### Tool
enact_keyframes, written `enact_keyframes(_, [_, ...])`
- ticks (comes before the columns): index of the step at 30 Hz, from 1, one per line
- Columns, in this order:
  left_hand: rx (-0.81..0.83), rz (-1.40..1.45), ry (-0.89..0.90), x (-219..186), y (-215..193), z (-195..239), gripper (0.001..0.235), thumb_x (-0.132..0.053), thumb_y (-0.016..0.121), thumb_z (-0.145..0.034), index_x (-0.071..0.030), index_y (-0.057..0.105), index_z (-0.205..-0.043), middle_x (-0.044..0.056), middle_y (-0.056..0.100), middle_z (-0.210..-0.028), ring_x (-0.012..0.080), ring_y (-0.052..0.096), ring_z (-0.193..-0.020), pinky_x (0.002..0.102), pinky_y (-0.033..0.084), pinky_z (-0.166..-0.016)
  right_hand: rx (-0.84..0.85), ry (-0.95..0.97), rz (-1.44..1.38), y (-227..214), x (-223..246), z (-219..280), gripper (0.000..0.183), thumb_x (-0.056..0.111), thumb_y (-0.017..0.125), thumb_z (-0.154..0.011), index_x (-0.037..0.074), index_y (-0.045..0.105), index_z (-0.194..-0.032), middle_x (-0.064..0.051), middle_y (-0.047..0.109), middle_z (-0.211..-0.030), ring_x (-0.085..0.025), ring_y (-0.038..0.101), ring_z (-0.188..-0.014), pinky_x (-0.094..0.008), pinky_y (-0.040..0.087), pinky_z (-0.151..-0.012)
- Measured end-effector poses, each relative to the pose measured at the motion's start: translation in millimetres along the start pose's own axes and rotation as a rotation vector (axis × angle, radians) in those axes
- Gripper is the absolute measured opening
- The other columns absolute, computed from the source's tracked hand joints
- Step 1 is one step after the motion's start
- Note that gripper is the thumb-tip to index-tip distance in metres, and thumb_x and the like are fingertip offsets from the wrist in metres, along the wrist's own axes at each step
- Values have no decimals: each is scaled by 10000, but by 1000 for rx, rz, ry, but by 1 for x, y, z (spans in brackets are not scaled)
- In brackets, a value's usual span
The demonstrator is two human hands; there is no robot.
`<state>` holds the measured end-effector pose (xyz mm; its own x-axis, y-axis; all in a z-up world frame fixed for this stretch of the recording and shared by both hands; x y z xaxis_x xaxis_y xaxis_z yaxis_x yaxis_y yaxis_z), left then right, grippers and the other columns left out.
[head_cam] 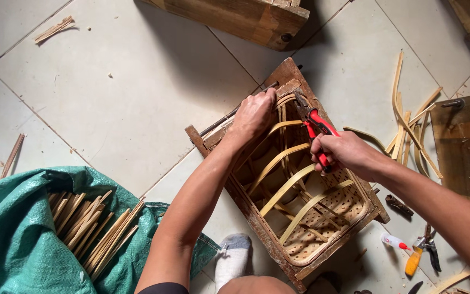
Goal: The person assembles a rectangular woven basket by applying glue to the frame and inserting curved bamboo strips. They use a hammer to tap the strips into place and pliers to adjust the frame, repeating the process for multiple baskets.
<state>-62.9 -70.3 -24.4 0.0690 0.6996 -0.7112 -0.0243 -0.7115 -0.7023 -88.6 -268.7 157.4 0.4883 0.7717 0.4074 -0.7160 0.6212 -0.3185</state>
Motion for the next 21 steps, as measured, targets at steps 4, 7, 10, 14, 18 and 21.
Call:
enact_keyframes(4, [0, -23, -1, -6, -10, 3, 116, 60, 469, -976, 31, 554, -1049, 251, 703, -855, 298, 712, -672, 369, 620, -555, -14, 24, 9, -4, 1, -2, 268, 188, 499, -926, 11, 665, -811, -119, 694, -725, -197, 639, -650, -352, 488, -632])
enact_keyframes(7, [-6, -2, -1, -12, -17, 6, 115, 60, 484, -962, 28, 551, -1049, 238, 701, -834, 292, 711, -667, 367, 615, -546, -11, 45, -34, -7, 2, 0, 265, 190, 485, -921, 7, 633, -800, -122, 710, -751, -207, 656, -654, -370, 515, -643])
enact_keyframes(10, [19, 14, -20, -12, -21, 8, 92, 46, 476, -991, 17, 551, -1036, 230, 702, -834, 286, 715, -663, 365, 593, -567, 29, 6, 9, -7, 6, 3, 313, 213, 499, -943, -40, 671, -879, -151, 712, -792, -215, 651, -684, -373, 513, -667])
enact_keyframes(14, [-76, 55, 49, -14, -25, 11, 41, 4, 561, -970, 11, 559, -1011, 235, 716, -865, 310, 710, -686, 400, 610, -598, 7, 103, 99, -8, 5, 13, 380, 327, 514, -981, 93, 692, -1222, -128, 724, -927, -162, 674, -806, -348, 523, -776])
enact_keyframes(18, [-45, 25, 9, -15, -25, 12, 96, 5, 570, -956, 2, 558, -1051, 231, 719, -887, 310, 715, -701, 402, 619, -609, 60, 23, -163, -19, -22, 36, 485, 241, 483, -953, 63, 573, -1395, -166, 708, -1023, -203, 709, -889, -391, 592, -863])
enact_keyframes(21, [-52, 16, 7, -13, -27, 12, 73, -18, 594, -958, -8, 565, -1024, 227, 720, -897, 308, 718, -712, 409, 617, -627, -116, -127, -405, -48, -87, 67, 493, 266, 427, -992, -67, 580, -1322, -228, 714, -1089, -272, 740, -1006, -427, 549, -914])
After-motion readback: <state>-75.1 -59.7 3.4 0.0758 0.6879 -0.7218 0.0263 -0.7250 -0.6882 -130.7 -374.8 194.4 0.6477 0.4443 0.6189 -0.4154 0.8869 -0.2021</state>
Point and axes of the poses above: each hand's wrist, its own z-axis away from the middle knuckle, its own y-axis out of the palm, x = y × z, the point moved 2 cm from there along -z, towards the middle knuckle
